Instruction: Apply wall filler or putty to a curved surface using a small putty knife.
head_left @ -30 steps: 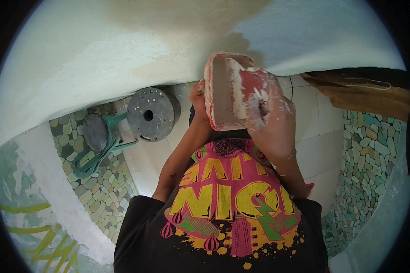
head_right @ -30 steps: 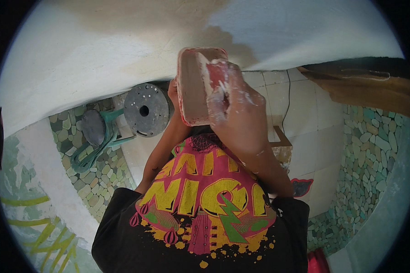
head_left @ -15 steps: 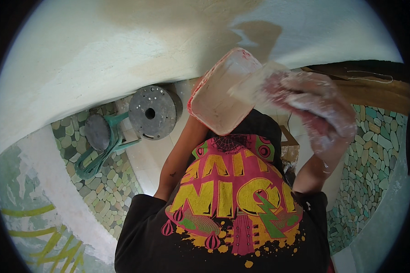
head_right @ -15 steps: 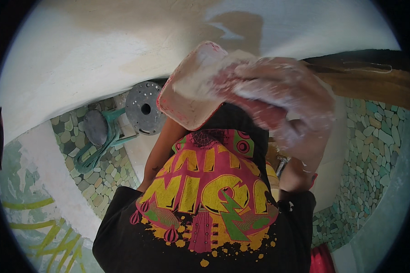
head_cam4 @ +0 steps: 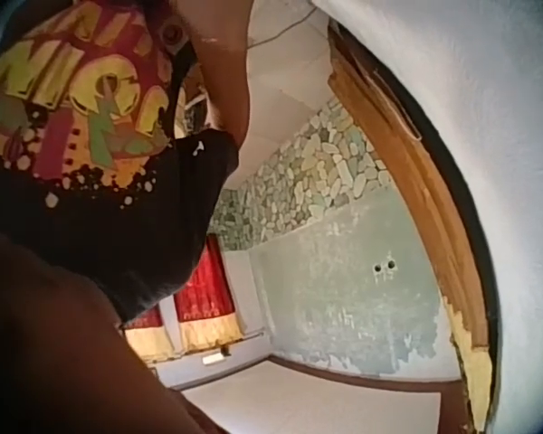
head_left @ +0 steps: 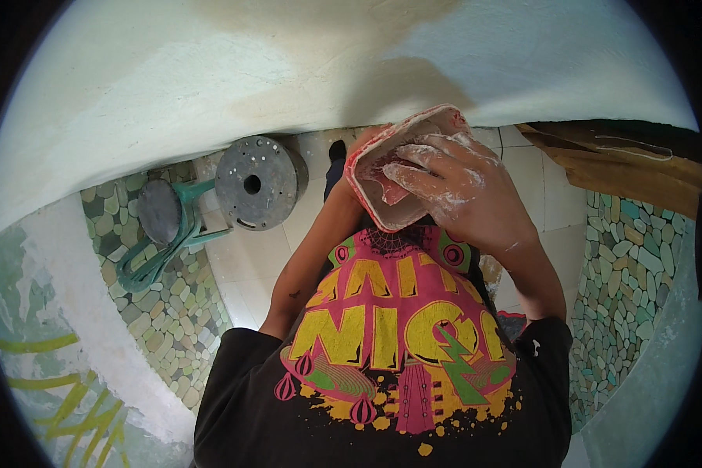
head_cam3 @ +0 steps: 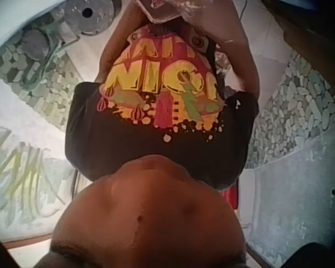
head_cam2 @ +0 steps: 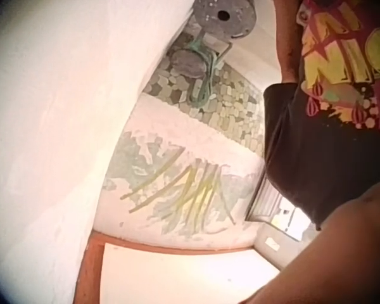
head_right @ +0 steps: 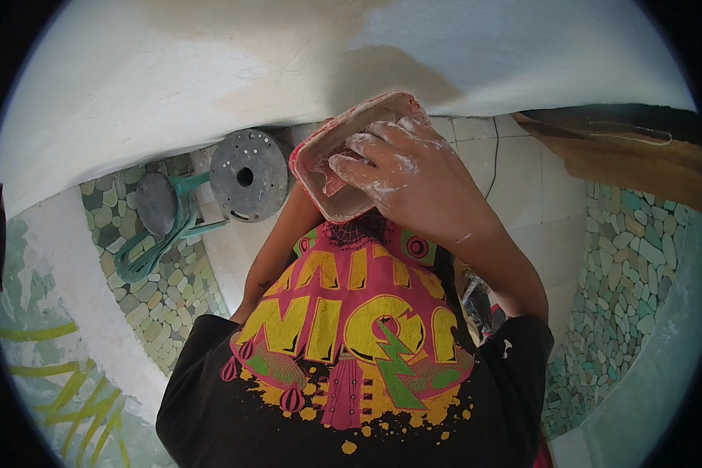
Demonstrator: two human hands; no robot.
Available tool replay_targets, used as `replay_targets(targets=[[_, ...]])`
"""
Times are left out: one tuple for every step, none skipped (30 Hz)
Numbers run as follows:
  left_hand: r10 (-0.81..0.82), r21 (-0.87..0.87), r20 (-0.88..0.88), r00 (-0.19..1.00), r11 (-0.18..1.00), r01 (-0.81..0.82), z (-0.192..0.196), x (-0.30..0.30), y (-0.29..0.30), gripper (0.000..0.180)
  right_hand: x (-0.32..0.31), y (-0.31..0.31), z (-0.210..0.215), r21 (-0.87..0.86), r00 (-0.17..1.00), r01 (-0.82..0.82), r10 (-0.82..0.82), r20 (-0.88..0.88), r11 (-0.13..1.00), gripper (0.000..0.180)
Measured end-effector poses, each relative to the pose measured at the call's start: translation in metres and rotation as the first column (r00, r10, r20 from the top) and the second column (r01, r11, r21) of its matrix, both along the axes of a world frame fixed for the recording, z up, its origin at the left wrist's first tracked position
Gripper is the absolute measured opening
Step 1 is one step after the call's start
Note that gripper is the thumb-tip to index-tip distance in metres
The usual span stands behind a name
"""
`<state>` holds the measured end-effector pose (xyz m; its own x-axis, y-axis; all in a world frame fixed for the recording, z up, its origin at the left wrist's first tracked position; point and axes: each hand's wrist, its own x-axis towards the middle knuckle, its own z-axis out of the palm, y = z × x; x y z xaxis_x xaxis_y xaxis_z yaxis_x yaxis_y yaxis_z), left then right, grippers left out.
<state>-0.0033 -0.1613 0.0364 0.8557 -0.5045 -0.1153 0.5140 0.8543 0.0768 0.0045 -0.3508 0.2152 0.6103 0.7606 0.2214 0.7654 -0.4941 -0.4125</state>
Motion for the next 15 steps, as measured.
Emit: replay_targets(targets=[[0.014,0.067,0.012,1.000,0.998,-0.014,-0.004,-0.002,0.001,0.032,-0.001,0.000,-0.002,0.008,1.000,0.011,-0.011,0.004,1.000,0.040],[0.031,0.135,0.025,0.999,0.990,-0.034,0.000,-0.002,0.002,0.031,0.000,0.000,-0.002,0.008,1.000,0.005,-0.005,0.005,1.000,0.040],[0.036,0.135,0.026,0.999,0.990,-0.040,-0.003,-0.001,0.003,0.031,0.000,-0.001,-0.003,0.005,1.000,-0.007,0.007,-0.019,1.000,0.039],[0.017,0.220,0.020,1.000,0.975,-0.021,-0.008,0.000,0.004,0.032,0.001,-0.001,-0.003,0.002,0.999,-0.019,0.019,-0.043,1.000,0.038],[-0.004,0.304,0.012,1.000,0.953,0.000,-0.012,0.000,0.005,0.033,0.002,-0.002,-0.003,0.003,0.999,-0.021,0.021,-0.041,1.000,0.038],[-0.012,0.302,0.011,1.000,0.953,0.008,0.000,0.000,0.002,0.033,0.002,-0.004,-0.002,-0.002,0.999,-0.013,0.013,-0.049,1.000,0.037],[-0.032,0.399,-0.008,0.999,0.917,0.033,0.014,-0.001,0.000,0.037,0.002,-0.006,-0.002,-0.006,0.998,-0.004,0.003,-0.057,1.000,0.036],[-0.037,0.492,-0.026,0.999,0.869,0.045,0.025,-0.004,0.000,0.040,0.004,-0.008,0.002,-0.005,0.998,-0.007,0.006,-0.056,1.000,0.036],[-0.035,0.493,-0.025,0.999,0.869,0.043,0.016,-0.004,0.001,0.040,0.008,-0.009,0.006,-0.016,0.997,-0.024,0.022,-0.070,1.000,0.036],[-0.100,0.261,-0.026,0.995,0.960,0.104,0.000,-0.004,0.004,0.042,0.010,-0.010,0.008,-0.026,0.996,-0.040,0.038,-0.084,0.999,0.035],[-0.168,0.013,-0.011,0.986,0.986,0.168,0.002,-0.001,0.004,0.045,0.011,-0.010,0.008,-0.026,0.996,-0.038,0.035,-0.083,0.999,0.035],[-0.170,0.014,-0.009,0.985,0.985,0.171,0.004,-0.002,0.002,0.045,0.012,-0.011,0.008,-0.016,0.998,-0.027,0.027,-0.052,0.999,0.035],[-0.146,0.051,-0.050,0.988,0.988,0.148,0.007,-0.005,-0.002,0.043,0.012,-0.011,0.009,-0.006,1.000,-0.018,0.018,-0.021,1.000,0.035],[-0.124,0.087,-0.089,0.988,0.988,0.131,0.012,-0.005,-0.006,0.042,0.009,-0.011,0.009,-0.006,1.000,-0.012,0.012,-0.020,1.000,0.035],[-0.129,0.086,-0.088,0.988,0.987,0.136,0.011,-0.005,-0.006,0.042,0.005,-0.011,0.010,-0.067,0.999,-0.018,0.016,-0.038,0.998,0.036]])
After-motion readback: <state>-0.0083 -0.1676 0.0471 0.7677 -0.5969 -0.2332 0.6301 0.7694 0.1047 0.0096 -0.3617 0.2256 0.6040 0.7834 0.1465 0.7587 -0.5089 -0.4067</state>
